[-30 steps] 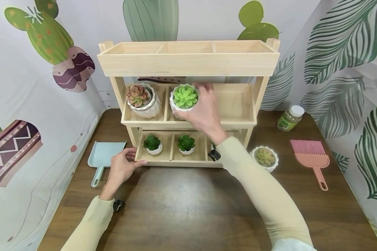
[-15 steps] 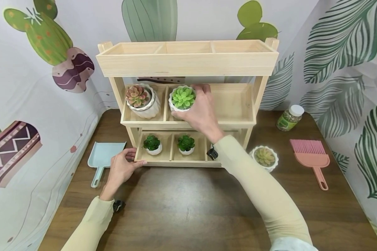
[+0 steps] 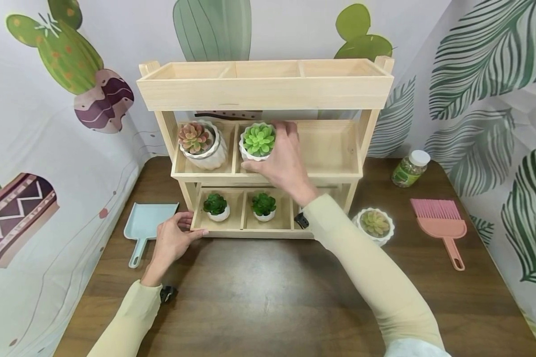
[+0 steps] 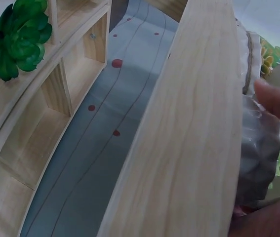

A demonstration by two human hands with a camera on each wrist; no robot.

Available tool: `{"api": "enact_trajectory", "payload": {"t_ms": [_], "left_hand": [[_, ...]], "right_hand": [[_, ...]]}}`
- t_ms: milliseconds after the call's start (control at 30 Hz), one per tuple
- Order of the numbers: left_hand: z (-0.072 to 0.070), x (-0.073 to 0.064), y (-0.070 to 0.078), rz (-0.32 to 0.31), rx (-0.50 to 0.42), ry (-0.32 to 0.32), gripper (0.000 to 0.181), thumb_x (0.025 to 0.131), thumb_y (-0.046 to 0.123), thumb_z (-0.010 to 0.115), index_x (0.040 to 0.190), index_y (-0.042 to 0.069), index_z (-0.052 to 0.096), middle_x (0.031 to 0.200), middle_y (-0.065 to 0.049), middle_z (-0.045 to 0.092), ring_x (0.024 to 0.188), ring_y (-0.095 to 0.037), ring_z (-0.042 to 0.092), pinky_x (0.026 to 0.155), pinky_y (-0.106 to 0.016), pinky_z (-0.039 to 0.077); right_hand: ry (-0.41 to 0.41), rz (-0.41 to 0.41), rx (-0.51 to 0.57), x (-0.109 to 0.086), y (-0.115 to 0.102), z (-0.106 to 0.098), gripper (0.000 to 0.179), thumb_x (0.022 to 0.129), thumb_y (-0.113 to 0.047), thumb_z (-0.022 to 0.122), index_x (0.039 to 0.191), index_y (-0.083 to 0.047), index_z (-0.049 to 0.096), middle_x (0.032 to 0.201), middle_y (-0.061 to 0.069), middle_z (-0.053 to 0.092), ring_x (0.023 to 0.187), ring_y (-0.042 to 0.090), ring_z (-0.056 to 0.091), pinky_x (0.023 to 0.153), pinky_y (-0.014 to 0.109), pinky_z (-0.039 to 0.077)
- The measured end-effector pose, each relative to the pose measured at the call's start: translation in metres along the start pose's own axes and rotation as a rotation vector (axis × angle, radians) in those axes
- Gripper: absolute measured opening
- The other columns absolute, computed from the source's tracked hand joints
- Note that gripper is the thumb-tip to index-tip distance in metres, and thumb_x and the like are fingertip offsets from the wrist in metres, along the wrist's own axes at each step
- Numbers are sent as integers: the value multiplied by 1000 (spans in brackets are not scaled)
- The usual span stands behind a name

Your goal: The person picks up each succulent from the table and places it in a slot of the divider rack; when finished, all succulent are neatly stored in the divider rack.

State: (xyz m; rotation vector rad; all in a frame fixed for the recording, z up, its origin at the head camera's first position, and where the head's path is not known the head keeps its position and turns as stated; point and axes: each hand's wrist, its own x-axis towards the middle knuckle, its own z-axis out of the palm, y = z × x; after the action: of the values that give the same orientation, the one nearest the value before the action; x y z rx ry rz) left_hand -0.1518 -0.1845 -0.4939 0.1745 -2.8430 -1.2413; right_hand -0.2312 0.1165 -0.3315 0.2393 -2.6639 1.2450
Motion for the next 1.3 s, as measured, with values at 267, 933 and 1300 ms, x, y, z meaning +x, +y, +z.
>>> {"api": "enact_trajectory", "payload": {"t_ms": [267,933,1300], "left_hand": [[1,0,0,-1,4,-7,64,80,20,99,132,-3,70,116,-22,79,105,-35,77,95,-50,63],[0,1,0,-5,7,-9,63,80,20,99,132,-2,70,116,-22,79,105,-35,78,94,-49,63],[2,3,-1,-4,-1,-5,64,79,19,100,132,-1,71,116,-22,80,105,-33,78,92,-43,63]], "right_hand": [[22,5,37,-31,2,-16,129,70,-31,105,169,-1,27,165,25,38,153,39,42,135,58,32],[376,-122,2,-140,62,-78,106,58,-12,104,153,-4,59,146,25,61,127,6,53,110,11,36],[375,191,-117,-186,122,-94,111,54,-11,106,154,-8,59,150,16,60,116,-17,43,100,8,29]]}}
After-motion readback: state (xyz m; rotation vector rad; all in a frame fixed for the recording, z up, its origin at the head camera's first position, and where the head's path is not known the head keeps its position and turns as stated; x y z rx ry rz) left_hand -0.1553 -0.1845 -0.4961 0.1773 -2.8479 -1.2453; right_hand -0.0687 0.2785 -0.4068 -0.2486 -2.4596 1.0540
